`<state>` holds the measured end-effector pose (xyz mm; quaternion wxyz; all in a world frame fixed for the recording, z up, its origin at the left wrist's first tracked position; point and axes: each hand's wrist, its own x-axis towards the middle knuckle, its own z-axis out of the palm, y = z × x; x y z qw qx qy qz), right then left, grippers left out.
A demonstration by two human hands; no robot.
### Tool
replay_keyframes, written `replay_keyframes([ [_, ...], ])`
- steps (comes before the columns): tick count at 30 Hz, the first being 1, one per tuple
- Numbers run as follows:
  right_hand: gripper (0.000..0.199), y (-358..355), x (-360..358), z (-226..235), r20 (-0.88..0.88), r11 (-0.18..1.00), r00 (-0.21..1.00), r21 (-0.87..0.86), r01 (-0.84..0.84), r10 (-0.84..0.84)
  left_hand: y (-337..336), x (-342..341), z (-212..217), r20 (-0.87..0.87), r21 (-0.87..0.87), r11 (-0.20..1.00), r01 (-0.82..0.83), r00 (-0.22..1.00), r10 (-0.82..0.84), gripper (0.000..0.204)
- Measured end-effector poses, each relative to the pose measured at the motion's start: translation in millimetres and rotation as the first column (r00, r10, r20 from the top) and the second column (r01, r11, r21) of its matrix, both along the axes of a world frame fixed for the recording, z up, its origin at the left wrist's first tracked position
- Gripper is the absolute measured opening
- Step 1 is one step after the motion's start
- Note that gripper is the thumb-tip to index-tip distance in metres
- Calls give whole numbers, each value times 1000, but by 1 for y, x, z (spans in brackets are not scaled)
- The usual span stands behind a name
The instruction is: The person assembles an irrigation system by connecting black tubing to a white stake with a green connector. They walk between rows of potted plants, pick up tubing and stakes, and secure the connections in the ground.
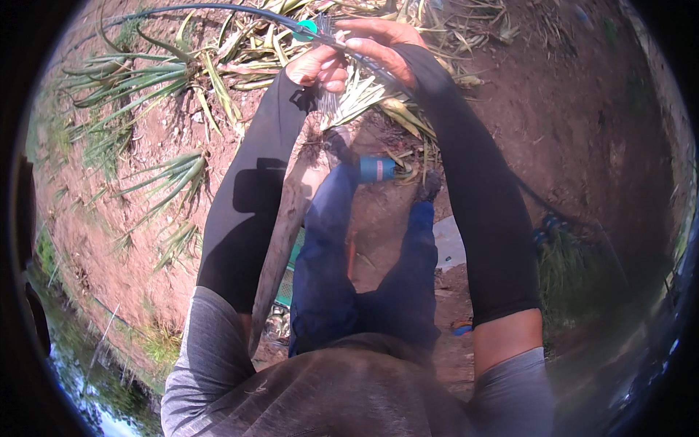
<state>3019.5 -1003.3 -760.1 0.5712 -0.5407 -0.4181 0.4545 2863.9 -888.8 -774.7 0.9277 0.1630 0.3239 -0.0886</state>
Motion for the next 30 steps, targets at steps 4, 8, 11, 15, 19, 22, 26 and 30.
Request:
replay_keyframes([
  [4,29,1,8,-3,-83,997,995,-57,-52,47,-4,2,-6,59,-166,985,-43,997,53,36],
  [8,28,1,9,-4,-164,994,985,-76,-73,60,-11,8,6,44,-224,971,-88,994,100,23],
  [11,35,3,5,-2,-262,999,964,-8,-50,46,-9,7,7,-6,-212,968,-131,991,133,22],
  [15,43,2,6,-3,-409,997,910,-9,-75,64,-10,11,8,5,-162,978,-135,991,137,21],
  [19,42,1,-5,-1,-507,1000,861,-2,28,-25,-15,9,11,25,-22,981,-193,981,194,21],
  [22,40,2,-10,-2,-505,995,859,15,102,-80,-22,4,17,52,170,952,-253,967,248,21],
  [26,29,-1,-4,-3,-307,996,947,-53,78,-91,-33,-6,21,88,398,858,-324,945,316,21],
  [30,20,1,4,-1,-186,996,983,-92,-20,3,-46,-13,27,88,370,794,-483,869,488,20],
])
